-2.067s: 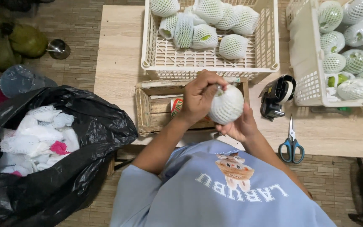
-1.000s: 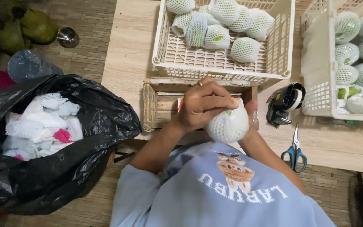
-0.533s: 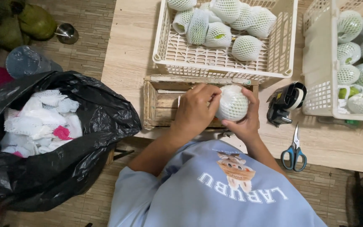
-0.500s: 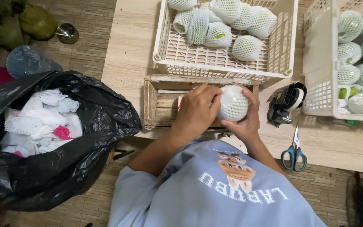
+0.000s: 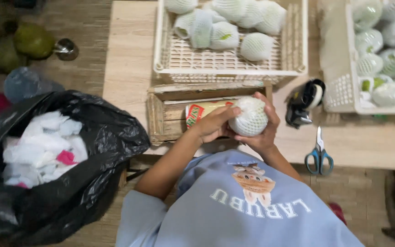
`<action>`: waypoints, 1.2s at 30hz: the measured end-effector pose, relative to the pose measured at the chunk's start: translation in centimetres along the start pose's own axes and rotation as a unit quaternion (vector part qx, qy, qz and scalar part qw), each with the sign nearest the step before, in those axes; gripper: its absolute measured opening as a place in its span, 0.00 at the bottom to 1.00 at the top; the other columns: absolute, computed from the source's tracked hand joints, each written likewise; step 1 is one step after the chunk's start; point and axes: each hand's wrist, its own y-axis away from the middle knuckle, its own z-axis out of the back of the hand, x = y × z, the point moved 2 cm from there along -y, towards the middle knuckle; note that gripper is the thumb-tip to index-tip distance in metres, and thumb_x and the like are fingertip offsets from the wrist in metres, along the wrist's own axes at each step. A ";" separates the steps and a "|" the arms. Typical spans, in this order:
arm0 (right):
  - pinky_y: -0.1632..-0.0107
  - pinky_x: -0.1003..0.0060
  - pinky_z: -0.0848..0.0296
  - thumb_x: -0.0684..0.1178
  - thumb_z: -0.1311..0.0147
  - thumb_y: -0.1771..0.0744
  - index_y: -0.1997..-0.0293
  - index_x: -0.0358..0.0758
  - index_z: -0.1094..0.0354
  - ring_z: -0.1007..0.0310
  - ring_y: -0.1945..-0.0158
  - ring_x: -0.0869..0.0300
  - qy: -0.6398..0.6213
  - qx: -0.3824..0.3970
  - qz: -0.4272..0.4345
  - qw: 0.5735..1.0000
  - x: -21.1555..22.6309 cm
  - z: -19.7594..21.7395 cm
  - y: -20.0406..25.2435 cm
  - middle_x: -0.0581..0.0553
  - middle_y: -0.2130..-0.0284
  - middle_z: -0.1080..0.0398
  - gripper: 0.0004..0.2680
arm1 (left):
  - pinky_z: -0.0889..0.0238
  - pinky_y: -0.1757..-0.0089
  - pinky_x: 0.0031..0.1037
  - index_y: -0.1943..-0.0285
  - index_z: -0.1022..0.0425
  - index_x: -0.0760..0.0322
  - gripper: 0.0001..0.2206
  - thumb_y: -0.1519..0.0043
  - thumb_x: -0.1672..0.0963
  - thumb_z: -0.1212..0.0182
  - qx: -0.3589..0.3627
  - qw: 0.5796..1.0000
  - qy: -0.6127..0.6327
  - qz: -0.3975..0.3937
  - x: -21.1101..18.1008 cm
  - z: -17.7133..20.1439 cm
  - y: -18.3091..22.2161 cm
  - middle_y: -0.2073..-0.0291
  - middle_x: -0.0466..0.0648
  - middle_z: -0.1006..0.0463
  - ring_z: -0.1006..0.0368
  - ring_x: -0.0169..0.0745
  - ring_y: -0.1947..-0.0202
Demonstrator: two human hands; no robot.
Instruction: Wrapping individual guavas in protective foam nets and organizing them into plastic crates.
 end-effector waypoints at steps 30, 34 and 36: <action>0.54 0.63 0.38 0.45 0.40 0.32 0.69 0.39 0.26 0.38 0.62 0.60 0.277 -0.296 -0.506 0.761 -1.9 16.5 9.3 0.45 0.73 0.34 0.06 | 0.34 0.40 0.41 0.33 0.34 0.61 0.32 0.42 0.46 0.29 -0.173 0.926 -0.086 -0.324 14.6 -7.4 -34.3 0.40 0.52 0.28 0.30 0.48 0.40; 0.47 0.63 0.36 0.48 0.41 0.30 0.66 0.40 0.22 0.31 0.57 0.56 0.312 -0.267 -0.483 0.773 -0.7 14.8 13.4 0.40 0.67 0.29 0.07 | 0.36 0.38 0.42 0.32 0.35 0.62 0.34 0.44 0.45 0.28 -0.177 0.928 -0.090 -0.317 14.4 -7.6 -33.8 0.40 0.54 0.29 0.31 0.50 0.39; 0.58 0.68 0.37 0.50 0.44 0.29 0.67 0.41 0.25 0.35 0.63 0.64 0.262 -0.328 -0.546 0.725 -1.0 14.1 14.5 0.48 0.70 0.26 0.09 | 0.34 0.41 0.42 0.34 0.33 0.61 0.31 0.43 0.46 0.27 -0.170 0.931 -0.078 -0.312 14.2 -7.9 -33.4 0.43 0.54 0.27 0.30 0.50 0.41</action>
